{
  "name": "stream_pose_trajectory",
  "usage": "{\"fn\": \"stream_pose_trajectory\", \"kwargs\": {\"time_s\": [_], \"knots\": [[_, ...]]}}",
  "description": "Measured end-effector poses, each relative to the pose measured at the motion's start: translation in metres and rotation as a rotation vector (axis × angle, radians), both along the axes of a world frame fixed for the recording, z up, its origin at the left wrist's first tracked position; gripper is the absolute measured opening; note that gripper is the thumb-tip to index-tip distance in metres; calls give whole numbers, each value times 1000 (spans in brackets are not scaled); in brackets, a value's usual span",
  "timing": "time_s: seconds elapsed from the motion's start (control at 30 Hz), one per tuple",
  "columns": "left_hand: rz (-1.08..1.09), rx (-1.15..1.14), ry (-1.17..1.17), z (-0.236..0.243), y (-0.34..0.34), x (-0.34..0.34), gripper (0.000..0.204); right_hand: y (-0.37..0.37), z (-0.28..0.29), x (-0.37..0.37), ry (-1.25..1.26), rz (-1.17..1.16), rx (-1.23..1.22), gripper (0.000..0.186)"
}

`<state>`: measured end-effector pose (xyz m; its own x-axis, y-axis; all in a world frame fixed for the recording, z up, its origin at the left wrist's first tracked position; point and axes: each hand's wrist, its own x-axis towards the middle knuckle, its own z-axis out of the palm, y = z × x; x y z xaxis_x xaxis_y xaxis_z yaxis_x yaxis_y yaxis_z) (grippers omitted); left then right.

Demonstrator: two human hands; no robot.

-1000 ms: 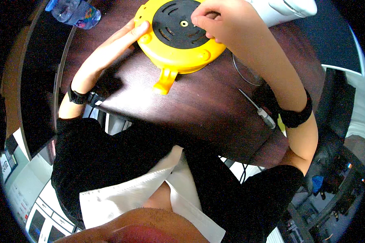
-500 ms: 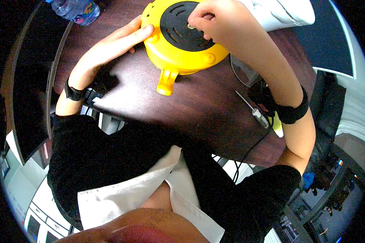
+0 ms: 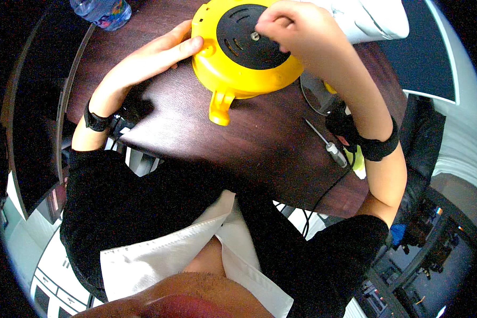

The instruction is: The person uses a screwdriver to remove screws from the bottom of a yellow electric kettle. They then lift the kettle to reveal the inner pot and open a white rice cooker.

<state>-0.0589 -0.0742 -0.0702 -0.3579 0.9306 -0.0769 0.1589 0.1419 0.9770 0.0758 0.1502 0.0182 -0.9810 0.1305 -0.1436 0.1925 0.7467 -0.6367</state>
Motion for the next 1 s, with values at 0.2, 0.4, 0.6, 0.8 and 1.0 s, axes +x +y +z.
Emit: {"fn": "stream_pose_trajectory", "kwargs": {"time_s": [0.2,0.4,0.6,0.8,1.0], "knots": [[-155,-42,12,-1,-9,-4,98,3,8,28,-151,-255,190,44],[157,-64,-762,2,-19,2,56,14,-9,42,-212,-262,277,66],[362,-30,-948,7,-16,34,37,12,-10,48,-297,-295,58,64],[352,-171,-820,14,8,42,37,21,-17,59,-291,-281,-181,62],[387,-273,-773,5,31,37,39,28,-26,75,-275,-319,-333,63]]}}
